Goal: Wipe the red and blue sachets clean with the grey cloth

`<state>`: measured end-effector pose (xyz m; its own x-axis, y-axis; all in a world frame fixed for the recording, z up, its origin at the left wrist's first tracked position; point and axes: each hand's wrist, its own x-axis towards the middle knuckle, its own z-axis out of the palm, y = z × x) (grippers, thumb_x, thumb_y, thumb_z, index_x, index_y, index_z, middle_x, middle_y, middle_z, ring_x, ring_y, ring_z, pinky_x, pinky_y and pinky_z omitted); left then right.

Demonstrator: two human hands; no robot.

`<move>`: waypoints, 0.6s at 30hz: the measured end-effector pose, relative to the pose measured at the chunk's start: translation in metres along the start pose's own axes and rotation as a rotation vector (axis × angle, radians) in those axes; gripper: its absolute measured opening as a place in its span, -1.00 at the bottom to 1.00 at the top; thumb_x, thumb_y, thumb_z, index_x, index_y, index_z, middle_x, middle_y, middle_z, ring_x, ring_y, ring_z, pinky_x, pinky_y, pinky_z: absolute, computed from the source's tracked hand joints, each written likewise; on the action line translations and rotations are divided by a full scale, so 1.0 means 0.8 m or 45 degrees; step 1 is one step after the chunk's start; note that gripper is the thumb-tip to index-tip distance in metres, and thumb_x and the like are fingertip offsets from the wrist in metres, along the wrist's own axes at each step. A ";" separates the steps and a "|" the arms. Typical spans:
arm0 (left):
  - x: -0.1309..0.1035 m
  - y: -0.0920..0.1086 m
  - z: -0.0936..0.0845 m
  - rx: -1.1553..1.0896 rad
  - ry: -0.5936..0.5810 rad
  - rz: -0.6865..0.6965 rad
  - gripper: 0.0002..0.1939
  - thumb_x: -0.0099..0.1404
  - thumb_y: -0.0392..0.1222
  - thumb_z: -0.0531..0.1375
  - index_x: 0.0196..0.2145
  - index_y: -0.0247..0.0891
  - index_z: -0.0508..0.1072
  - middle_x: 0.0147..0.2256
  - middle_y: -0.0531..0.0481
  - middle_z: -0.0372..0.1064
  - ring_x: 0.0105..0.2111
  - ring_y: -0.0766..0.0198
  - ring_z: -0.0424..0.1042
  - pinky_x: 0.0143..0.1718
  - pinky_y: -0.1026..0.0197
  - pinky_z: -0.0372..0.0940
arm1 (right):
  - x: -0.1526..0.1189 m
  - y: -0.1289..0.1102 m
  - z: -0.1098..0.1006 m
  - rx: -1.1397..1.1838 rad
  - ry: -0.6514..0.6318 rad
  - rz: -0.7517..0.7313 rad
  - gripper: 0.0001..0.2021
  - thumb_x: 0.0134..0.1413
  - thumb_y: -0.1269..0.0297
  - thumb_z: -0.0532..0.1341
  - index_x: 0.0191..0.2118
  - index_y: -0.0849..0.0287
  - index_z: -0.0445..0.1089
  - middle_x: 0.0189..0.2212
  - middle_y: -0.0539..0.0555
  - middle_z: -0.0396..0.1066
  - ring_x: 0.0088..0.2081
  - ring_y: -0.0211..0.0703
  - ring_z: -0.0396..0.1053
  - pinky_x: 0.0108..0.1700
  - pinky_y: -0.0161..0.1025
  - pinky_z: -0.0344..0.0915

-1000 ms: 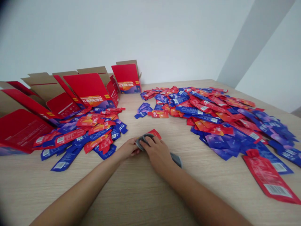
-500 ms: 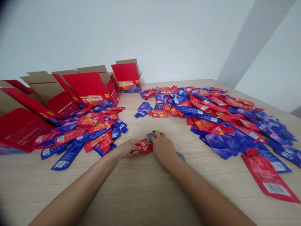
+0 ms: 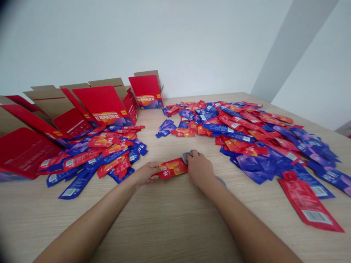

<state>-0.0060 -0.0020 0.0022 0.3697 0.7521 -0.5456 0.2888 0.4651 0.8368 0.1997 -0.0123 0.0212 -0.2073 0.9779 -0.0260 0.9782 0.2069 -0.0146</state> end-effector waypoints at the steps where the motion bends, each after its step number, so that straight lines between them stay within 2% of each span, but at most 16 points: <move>1: 0.000 0.000 -0.001 -0.008 0.008 -0.003 -0.68 0.09 0.07 0.19 -0.45 -0.23 0.25 -0.80 0.28 -0.04 -0.82 0.53 -0.19 -0.72 0.39 -0.33 | 0.001 0.006 -0.002 0.016 -0.003 0.028 -0.63 0.16 0.41 -0.05 0.04 0.11 0.30 -0.03 0.19 0.24 -0.13 -0.06 0.31 -0.27 -0.24 0.25; 4: 0.000 0.002 0.000 0.021 0.021 -0.002 -0.69 0.09 0.07 0.17 -0.47 -0.23 0.24 -0.81 0.28 -0.03 -0.83 0.53 -0.19 -0.74 0.40 -0.32 | -0.006 0.001 -0.006 0.121 0.056 0.012 -0.58 0.16 0.40 -0.04 0.12 0.08 0.23 0.00 0.18 0.22 -0.09 -0.10 0.29 -0.18 -0.25 0.25; 7: 0.001 0.003 0.004 0.044 0.008 -0.006 -0.79 0.10 -0.04 0.12 -0.48 -0.22 0.23 -0.82 0.27 -0.02 -0.84 0.51 -0.16 -0.76 0.41 -0.29 | -0.022 -0.037 -0.005 0.173 0.099 -0.170 -0.52 0.16 0.39 -0.03 0.20 0.01 0.12 0.06 0.18 0.17 0.00 -0.07 0.23 -0.13 -0.24 0.25; 9: 0.003 0.004 0.005 0.041 0.019 0.004 -0.83 0.09 -0.09 0.11 -0.49 -0.21 0.21 -0.81 0.27 -0.02 -0.83 0.51 -0.14 -0.76 0.42 -0.29 | -0.031 -0.063 -0.001 0.134 0.036 -0.271 -0.51 0.16 0.40 -0.04 0.22 0.04 0.09 0.05 0.22 0.18 -0.01 -0.02 0.23 -0.19 -0.21 0.29; 11: 0.005 0.004 0.004 0.023 0.027 0.016 -0.83 0.08 -0.10 0.13 -0.48 -0.21 0.20 -0.80 0.28 -0.03 -0.83 0.52 -0.14 -0.76 0.44 -0.28 | -0.033 -0.078 0.003 0.091 -0.021 -0.287 -0.51 0.17 0.41 -0.06 0.22 0.08 0.09 0.02 0.26 0.21 -0.05 0.00 0.26 -0.25 -0.21 0.30; 14: 0.008 0.002 0.001 -0.035 -0.008 0.023 -0.81 0.08 -0.09 0.16 -0.43 -0.20 0.21 -0.78 0.30 -0.04 -0.82 0.52 -0.15 -0.75 0.46 -0.28 | -0.025 -0.066 0.005 0.061 -0.063 -0.206 -0.53 0.18 0.42 -0.07 0.20 0.08 0.12 -0.02 0.26 0.22 -0.10 -0.03 0.31 -0.27 -0.22 0.30; 18: 0.006 -0.001 -0.002 -0.077 -0.016 0.018 -0.75 0.06 -0.05 0.20 -0.43 -0.21 0.21 -0.77 0.31 -0.05 -0.82 0.54 -0.16 -0.75 0.45 -0.29 | -0.007 -0.015 -0.002 -0.028 -0.074 0.033 -0.60 0.17 0.42 -0.07 0.09 0.16 0.26 -0.09 0.26 0.24 -0.18 -0.02 0.36 -0.30 -0.21 0.29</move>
<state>-0.0061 0.0023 -0.0009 0.3848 0.7530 -0.5338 0.2294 0.4822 0.8455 0.1888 -0.0203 0.0228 -0.1816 0.9798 -0.0842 0.9831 0.1830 0.0090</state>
